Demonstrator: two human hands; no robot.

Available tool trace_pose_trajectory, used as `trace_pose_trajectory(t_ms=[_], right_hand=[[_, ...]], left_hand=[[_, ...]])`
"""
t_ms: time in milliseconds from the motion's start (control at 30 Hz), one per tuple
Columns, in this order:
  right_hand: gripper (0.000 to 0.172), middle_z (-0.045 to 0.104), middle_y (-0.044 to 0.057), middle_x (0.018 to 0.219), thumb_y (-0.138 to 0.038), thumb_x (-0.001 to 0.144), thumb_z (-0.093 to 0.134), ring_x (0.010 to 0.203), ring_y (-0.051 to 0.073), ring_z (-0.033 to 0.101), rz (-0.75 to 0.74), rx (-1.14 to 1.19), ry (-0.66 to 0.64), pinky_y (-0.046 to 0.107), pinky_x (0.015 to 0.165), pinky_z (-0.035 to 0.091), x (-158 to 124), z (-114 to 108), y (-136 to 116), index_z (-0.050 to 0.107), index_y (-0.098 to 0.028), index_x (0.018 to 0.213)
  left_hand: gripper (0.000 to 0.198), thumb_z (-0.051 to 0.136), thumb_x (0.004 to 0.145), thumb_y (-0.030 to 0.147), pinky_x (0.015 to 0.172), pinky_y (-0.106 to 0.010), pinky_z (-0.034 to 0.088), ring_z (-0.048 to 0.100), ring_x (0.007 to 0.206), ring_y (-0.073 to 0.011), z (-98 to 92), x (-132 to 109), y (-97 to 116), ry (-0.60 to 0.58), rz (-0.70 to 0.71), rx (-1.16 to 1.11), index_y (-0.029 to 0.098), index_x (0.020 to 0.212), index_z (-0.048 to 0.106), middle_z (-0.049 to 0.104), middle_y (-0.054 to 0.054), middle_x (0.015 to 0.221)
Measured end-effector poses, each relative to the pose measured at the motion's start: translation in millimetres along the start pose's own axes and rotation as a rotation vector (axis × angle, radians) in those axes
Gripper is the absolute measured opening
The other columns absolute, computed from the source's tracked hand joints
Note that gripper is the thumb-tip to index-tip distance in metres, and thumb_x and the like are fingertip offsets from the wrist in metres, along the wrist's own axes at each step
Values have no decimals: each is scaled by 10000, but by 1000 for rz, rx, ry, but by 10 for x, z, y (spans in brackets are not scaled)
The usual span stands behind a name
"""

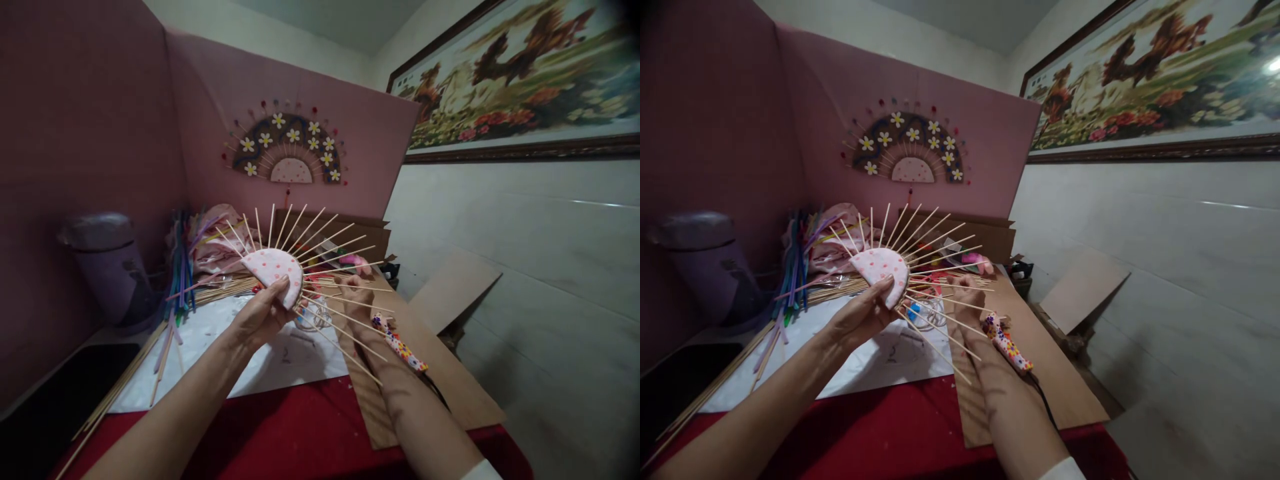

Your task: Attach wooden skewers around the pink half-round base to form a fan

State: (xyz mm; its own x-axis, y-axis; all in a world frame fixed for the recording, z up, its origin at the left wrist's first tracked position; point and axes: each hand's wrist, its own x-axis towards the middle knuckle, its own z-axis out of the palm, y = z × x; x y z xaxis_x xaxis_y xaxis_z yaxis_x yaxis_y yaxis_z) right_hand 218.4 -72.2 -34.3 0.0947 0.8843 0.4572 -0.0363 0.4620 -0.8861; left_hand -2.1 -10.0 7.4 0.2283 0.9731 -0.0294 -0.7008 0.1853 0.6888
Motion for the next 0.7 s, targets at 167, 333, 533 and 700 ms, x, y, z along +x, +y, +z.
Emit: trace_pose_trajectory(t_ms=[167,333,533,700], right_hand=[[160,464,-35,476,-322,655,602,491,108,414,-51,5,124,227,443,309,902,338,239,552,-189,581],[273,279,-90,396,-306,645,621,359,44,197,-12,126,212,212,362,122,1083,354,453,426,-191,493],[298,252,-100,432,-292,627,658,351,31,112,83,462,107,206,352,74,1034,318,364,399,-192,520],[255,173,-112,432,-239,681,636,369,41,80,79,593,4,186,349,96,1021,354,305,401,-200,589]], left_hand=[[100,622,714,110,557,-270,537,612,611,-140,-54,43,94,37,104,-9,132,811,612,667,-42,711],[78,608,710,89,503,-261,523,609,585,-146,-71,50,165,71,129,-46,123,780,602,658,-41,675],[59,601,717,87,494,-264,529,604,569,-142,-77,50,179,101,141,-49,120,765,591,651,-36,664],[69,561,743,70,494,-258,532,614,575,-144,-89,68,193,122,153,-75,115,785,591,653,-46,689]])
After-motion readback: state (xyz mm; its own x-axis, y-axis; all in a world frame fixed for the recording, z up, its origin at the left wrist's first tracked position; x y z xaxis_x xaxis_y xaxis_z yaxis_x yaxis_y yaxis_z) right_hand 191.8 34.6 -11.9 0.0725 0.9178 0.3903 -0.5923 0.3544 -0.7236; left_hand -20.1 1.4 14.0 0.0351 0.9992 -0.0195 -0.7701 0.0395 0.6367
